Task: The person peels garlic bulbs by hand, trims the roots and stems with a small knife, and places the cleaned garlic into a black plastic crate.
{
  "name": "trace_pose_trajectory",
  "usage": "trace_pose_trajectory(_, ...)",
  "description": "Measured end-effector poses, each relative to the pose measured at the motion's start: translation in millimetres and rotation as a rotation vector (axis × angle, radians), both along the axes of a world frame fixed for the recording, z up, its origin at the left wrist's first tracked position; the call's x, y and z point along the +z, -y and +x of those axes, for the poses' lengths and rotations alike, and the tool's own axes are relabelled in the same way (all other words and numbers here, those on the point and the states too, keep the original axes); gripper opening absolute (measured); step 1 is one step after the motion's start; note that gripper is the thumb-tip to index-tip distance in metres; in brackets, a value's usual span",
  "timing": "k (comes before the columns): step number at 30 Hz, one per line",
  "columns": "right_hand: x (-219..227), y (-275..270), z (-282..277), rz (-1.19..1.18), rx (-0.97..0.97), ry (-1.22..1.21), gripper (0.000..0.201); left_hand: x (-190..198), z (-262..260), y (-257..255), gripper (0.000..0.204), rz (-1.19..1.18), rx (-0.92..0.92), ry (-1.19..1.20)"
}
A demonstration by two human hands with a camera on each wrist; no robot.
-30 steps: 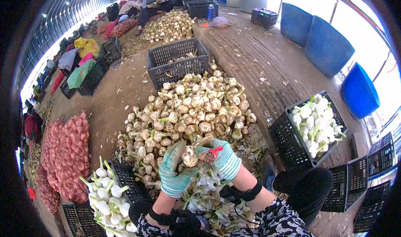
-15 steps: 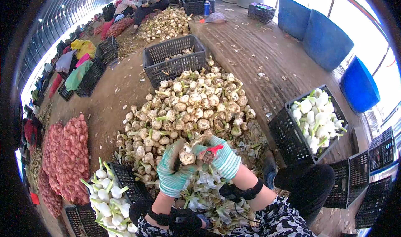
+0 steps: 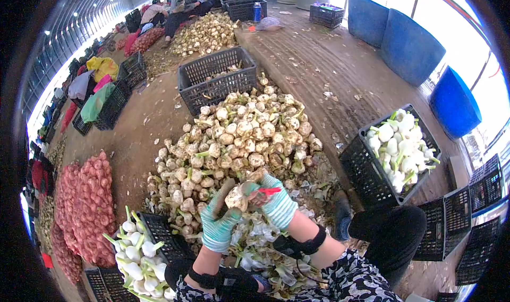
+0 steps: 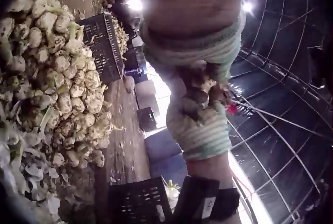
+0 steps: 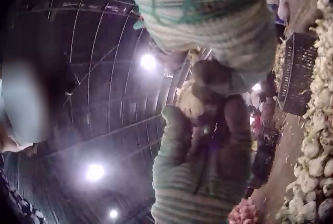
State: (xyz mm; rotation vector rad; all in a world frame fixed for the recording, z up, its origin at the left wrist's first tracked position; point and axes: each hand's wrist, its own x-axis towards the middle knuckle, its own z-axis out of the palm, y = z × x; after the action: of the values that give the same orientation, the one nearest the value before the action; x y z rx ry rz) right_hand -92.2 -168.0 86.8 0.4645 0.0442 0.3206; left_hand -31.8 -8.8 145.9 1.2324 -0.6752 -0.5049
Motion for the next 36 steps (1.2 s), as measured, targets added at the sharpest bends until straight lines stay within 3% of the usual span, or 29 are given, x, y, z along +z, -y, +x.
trace_pose_trajectory(3, 21.6, -21.9, 2.8, -1.170, -0.516, -0.268, 0.049, -9.7, 2.7, -0.7, 0.058, -0.035, -0.024, -0.111)
trace_pose_trajectory(4, 20.8, -19.1, -0.4, -1.135, -0.518, -0.106, 0.043, -8.4, 1.8, -0.9, 0.058, -0.032, -0.022, -0.112)
trace_pose_trajectory(5, 18.7, -20.4, -2.1, -1.132, -0.517, -0.108, 0.043, -5.2, -0.3, -0.7, 0.058, -0.065, -0.040, -0.187)
trace_pose_trajectory(7, 15.8, -23.6, -5.5, -1.592, -0.740, -0.019, 0.034, -2.6, -1.6, -0.8, 0.058, -0.098, -0.059, -0.261)
trace_pose_trajectory(8, 16.7, -21.7, -5.9, -1.591, -0.740, -0.019, 0.034, -2.4, -1.3, -1.3, 0.058, -0.099, -0.071, -0.268)
trace_pose_trajectory(10, 19.6, -17.8, -7.0, -1.163, -0.513, -0.043, 0.034, -0.3, -1.6, -1.5, 0.059, -0.098, -0.085, -0.277)
trace_pose_trajectory(12, 18.9, -18.9, -6.2, -1.205, -0.493, -0.051, 0.037, 4.2, -1.2, -1.1, 0.060, -0.158, -0.151, -0.438)
trace_pose_trajectory(14, 9.0, -14.6, -1.4, -1.246, -0.470, -0.051, 0.040, -2.6, 0.2, -1.0, 0.062, -0.101, -0.093, -0.335)
trace_pose_trajectory(16, -9.5, -3.9, 5.4, -0.752, -0.256, 0.142, 0.042, -7.3, 1.6, -0.6, 0.064, -0.013, -0.034, -0.213)
trace_pose_trajectory(17, -11.3, -7.3, 3.3, -0.751, -0.258, 0.139, 0.042, -6.9, 0.9, 0.0, 0.064, -0.011, -0.037, -0.215)
trace_pose_trajectory(19, -3.1, -20.3, -2.2, -1.270, -0.613, 0.038, 0.042, -2.3, 0.1, 2.0, 0.065, -0.096, -0.096, -0.362)
trace_pose_trajectory(20, 27.3, -22.5, -5.5, -1.465, -0.640, 0.037, 0.041, -3.5, 0.5, 2.0, 0.065, -0.095, -0.097, -0.363)
trace_pose_trajectory(21, 39.5, -21.9, -7.0, -1.463, -0.642, 0.035, 0.041, -5.4, 1.2, 1.9, 0.065, -0.102, -0.096, -0.366)
trace_pose_trajectory(23, 50.1, -19.7, -9.8, -1.754, -0.484, 0.001, 0.037, -8.4, 2.7, 3.1, 0.066, -0.105, -0.101, -0.371)
trace_pose_trajectory(26, 41.6, -24.1, -7.1, -1.784, -0.611, -0.007, 0.026, -15.6, 5.6, 4.6, 0.065, -0.079, -0.010, -0.269)
trace_pose_trajectory(29, 43.7, -28.8, -4.8, -1.563, -0.485, -0.169, 0.017, 7.8, -1.8, 3.6, 0.059, -0.004, 0.004, -0.376)
trace_pose_trajectory(30, 36.6, -34.0, 2.1, -1.579, -0.674, -0.202, 0.011, 9.0, -1.9, 1.0, 0.052, 0.114, 0.045, -0.288)
trace_pose_trajectory(31, 34.4, -31.9, 1.3, -1.827, -0.795, -0.061, 0.012, -4.4, 0.9, 4.1, 0.045, 0.226, 0.175, 0.058)
trace_pose_trajectory(33, 12.8, -25.4, 4.6, -1.218, -0.590, 0.000, 0.011, 3.7, 1.4, 6.3, 0.042, 0.365, 0.310, 0.621)
trace_pose_trajectory(35, 12.5, -36.9, 8.6, -1.206, -0.675, -0.228, 0.011, -1.0, 2.4, 9.9, 0.045, 0.350, 0.442, 0.871)
trace_pose_trajectory(36, 14.5, -36.4, 10.4, -1.323, -0.614, -0.287, 0.011, 0.2, 2.2, 8.7, 0.044, 0.342, 0.443, 0.831)
